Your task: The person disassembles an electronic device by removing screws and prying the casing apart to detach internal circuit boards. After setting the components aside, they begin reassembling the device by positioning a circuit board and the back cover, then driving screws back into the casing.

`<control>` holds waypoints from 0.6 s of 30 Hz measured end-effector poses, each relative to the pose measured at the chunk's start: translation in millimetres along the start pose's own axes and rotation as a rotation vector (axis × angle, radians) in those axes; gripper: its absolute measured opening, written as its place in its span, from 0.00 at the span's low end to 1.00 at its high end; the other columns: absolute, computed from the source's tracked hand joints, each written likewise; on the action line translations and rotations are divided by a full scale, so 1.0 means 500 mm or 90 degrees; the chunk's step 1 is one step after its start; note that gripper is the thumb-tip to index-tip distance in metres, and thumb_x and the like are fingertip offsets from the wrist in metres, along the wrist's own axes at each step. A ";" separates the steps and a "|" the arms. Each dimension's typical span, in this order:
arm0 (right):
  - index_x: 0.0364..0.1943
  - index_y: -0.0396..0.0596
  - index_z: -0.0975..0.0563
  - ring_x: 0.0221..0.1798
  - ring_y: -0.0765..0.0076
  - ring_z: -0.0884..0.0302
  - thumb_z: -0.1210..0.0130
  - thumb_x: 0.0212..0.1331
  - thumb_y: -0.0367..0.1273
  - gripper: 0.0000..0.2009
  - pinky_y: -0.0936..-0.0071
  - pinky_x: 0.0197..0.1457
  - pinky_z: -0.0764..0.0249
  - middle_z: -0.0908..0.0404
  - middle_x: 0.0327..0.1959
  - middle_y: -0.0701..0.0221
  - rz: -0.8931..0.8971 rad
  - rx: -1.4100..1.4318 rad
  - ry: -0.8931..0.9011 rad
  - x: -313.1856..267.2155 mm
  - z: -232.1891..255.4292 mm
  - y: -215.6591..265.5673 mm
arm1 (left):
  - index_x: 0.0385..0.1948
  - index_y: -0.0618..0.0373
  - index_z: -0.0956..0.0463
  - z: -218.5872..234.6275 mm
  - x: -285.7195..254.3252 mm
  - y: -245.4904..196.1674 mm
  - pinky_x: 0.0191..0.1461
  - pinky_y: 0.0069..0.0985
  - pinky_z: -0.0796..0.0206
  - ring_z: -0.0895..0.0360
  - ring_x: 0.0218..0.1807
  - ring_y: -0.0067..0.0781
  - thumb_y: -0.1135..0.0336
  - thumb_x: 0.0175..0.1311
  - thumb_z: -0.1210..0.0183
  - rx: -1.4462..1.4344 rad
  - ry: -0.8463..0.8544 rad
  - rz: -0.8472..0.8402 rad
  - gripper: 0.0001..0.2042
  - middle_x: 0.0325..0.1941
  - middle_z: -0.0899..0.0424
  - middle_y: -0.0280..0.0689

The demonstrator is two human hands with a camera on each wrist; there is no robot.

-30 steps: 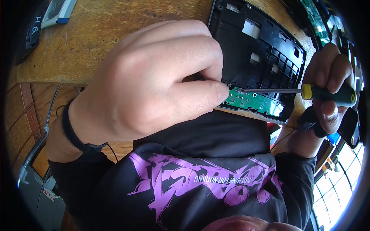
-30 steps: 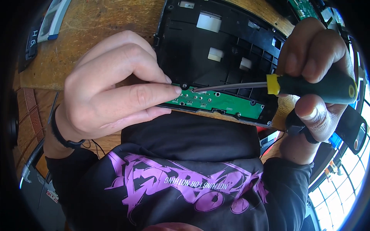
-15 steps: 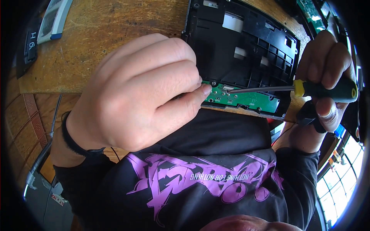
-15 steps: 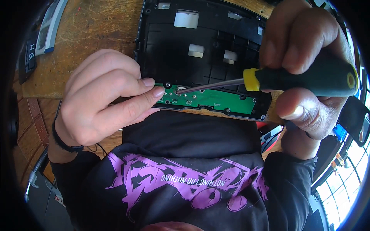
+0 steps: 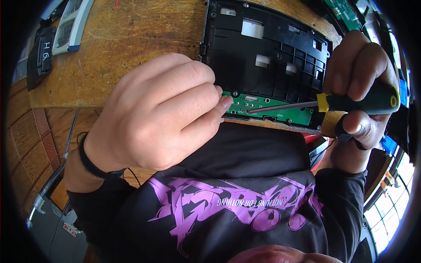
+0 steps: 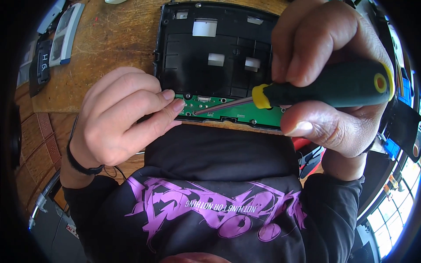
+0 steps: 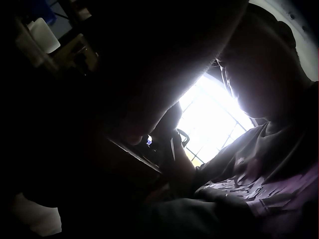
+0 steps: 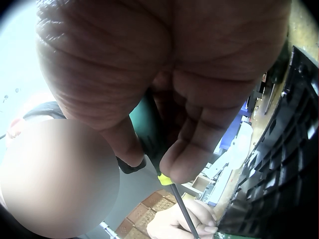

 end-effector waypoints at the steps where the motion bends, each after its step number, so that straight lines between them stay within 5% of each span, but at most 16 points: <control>1: 0.41 0.58 0.19 0.39 0.76 0.22 0.09 0.54 0.52 0.27 0.81 0.39 0.29 0.23 0.41 0.73 0.000 -0.001 -0.001 -0.006 -0.004 0.005 | 0.36 0.68 0.10 -0.002 -0.001 0.000 0.39 0.39 0.21 0.14 0.41 0.44 0.74 0.44 0.18 0.025 0.003 -0.051 0.16 0.37 0.13 0.42; 6: 0.42 0.57 0.19 0.41 0.76 0.23 0.10 0.54 0.53 0.28 0.81 0.40 0.27 0.23 0.41 0.72 0.015 -0.040 -0.106 -0.003 -0.024 0.024 | 0.36 0.69 0.10 -0.006 0.005 -0.008 0.41 0.40 0.18 0.13 0.41 0.44 0.74 0.43 0.19 0.043 0.007 -0.103 0.16 0.37 0.14 0.42; 18: 0.47 0.54 0.21 0.41 0.77 0.25 0.15 0.63 0.51 0.26 0.80 0.40 0.24 0.25 0.45 0.68 0.013 -0.036 -0.085 0.008 -0.019 0.025 | 0.30 0.69 0.14 -0.004 0.021 -0.007 0.42 0.40 0.17 0.15 0.39 0.42 0.76 0.47 0.21 0.063 0.056 -0.126 0.11 0.32 0.18 0.40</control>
Point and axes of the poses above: each hand's wrist, its own x-axis towards the middle knuckle, its own z-axis out of the back of the hand, y = z × x, the point moved 4 cm from there along x, towards the middle knuckle
